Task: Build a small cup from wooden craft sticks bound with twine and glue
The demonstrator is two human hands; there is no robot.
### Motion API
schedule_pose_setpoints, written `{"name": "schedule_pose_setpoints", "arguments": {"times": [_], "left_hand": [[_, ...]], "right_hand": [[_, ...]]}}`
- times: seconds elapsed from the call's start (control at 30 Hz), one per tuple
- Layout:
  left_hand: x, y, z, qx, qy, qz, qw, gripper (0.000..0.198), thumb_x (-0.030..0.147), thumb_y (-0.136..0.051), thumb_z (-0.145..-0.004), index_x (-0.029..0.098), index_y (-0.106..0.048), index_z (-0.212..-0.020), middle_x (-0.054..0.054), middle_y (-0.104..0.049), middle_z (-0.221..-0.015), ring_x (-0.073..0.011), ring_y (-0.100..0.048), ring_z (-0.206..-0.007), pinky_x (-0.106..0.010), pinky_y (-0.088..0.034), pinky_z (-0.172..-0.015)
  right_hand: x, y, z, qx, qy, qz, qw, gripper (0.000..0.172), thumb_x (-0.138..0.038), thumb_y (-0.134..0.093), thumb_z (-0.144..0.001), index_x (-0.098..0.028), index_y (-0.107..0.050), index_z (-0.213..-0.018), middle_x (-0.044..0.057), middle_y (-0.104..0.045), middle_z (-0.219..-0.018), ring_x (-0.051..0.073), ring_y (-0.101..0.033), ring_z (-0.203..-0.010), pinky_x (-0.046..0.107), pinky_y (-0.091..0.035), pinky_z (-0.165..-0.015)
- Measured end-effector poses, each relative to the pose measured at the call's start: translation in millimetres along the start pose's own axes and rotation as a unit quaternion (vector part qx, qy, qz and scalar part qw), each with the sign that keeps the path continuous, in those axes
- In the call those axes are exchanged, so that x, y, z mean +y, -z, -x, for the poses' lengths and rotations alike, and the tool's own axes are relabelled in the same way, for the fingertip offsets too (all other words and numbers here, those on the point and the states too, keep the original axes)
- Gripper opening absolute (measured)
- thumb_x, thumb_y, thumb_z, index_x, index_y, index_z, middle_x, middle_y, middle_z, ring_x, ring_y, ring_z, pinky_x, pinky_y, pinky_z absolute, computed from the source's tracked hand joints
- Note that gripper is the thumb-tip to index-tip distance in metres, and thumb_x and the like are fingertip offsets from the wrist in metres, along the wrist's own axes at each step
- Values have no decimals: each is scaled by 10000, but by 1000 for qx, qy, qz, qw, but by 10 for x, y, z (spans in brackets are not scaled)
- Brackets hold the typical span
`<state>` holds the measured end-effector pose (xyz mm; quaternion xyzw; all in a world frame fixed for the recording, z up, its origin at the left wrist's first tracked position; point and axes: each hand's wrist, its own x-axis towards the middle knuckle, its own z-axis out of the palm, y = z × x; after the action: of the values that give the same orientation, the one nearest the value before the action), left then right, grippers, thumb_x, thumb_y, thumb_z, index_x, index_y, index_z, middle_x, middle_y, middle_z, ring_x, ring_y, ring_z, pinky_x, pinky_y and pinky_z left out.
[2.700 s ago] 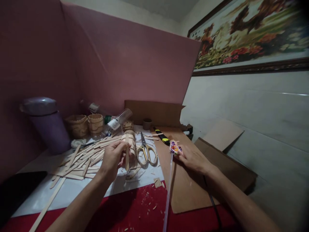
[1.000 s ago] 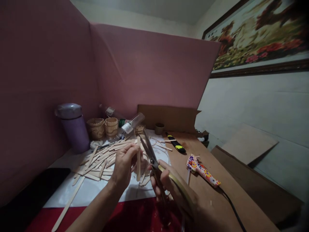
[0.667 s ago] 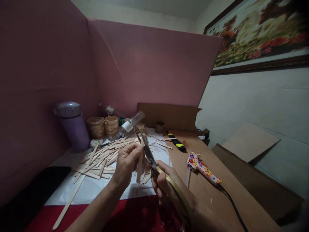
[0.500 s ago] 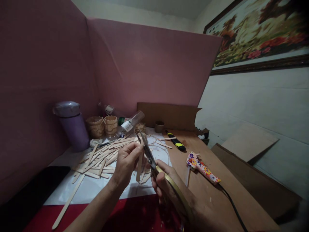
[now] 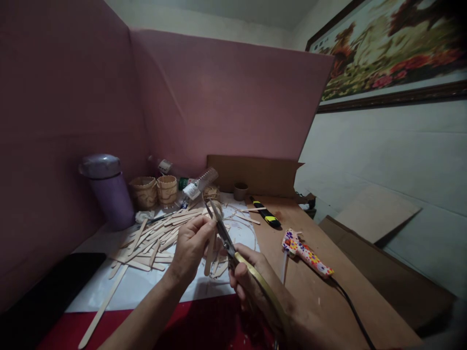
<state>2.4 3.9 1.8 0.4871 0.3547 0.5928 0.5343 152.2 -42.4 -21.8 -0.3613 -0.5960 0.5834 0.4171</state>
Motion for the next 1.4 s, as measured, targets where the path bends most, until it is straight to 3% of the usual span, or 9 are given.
{"name": "schedule_pose_setpoints", "arguments": {"times": [0.27,0.4,0.6,0.87,1.07,1.27,1.4], "left_hand": [[44,-6,-8,9,10,-21,1000,384,488,-732,-699,158,-557,-610,38,-473,-454,-66,-400,-383,-170,-287,-376],[32,-7,-6,-5,12,-20,1000,394,499,-718,-718,163,-544,-605,35,-477,-450,-74,-408,-384,-178,-304,-385],[1,3,-1,-17,7,-22,1000,389,484,-705,-743,162,-535,-606,33,-488,-470,-72,-419,-399,-177,-323,-399],[29,-26,6,-10,-9,-34,999,404,495,-725,-710,169,-529,-572,28,-492,-453,-79,-423,-386,-186,-329,-382],[6,-13,-9,-15,-16,-30,999,397,481,-706,-734,172,-515,-575,38,-475,-456,-72,-412,-389,-184,-326,-388],[8,-25,-8,-16,-38,-49,998,378,440,-684,-761,168,-514,-561,31,-477,-461,-69,-413,-405,-179,-324,-401],[14,-24,-17,-5,-38,-55,998,371,439,-686,-754,169,-524,-558,27,-481,-451,-70,-407,-393,-182,-312,-391]], "right_hand": [[89,64,-47,-14,1,6,1000,732,-809,-604,-672,-185,-552,-1051,-61,-466,-647,44,-367,-432,157,-362,-382],[86,56,-35,1,1,7,1000,795,-849,-556,-664,-179,-531,-1092,-54,-490,-642,45,-377,-416,162,-346,-376],[30,1,16,20,-19,13,1000,746,-871,-545,-644,-179,-556,-922,-72,-397,-572,48,-321,-427,168,-257,-370],[14,-43,37,57,-12,15,998,728,-847,-595,-629,-182,-609,-927,-67,-364,-563,70,-305,-467,194,-265,-410],[13,-6,-14,55,-1,39,998,651,-776,-694,-609,-175,-604,-842,-66,-371,-551,75,-321,-484,199,-262,-420],[5,-27,-11,73,25,34,996,550,-666,-749,-659,-161,-600,-819,-72,-368,-573,51,-251,-482,191,-208,-411],[11,-22,-20,57,8,24,998,570,-695,-723,-668,-170,-580,-839,-84,-373,-540,45,-274,-440,185,-217,-394]]}}
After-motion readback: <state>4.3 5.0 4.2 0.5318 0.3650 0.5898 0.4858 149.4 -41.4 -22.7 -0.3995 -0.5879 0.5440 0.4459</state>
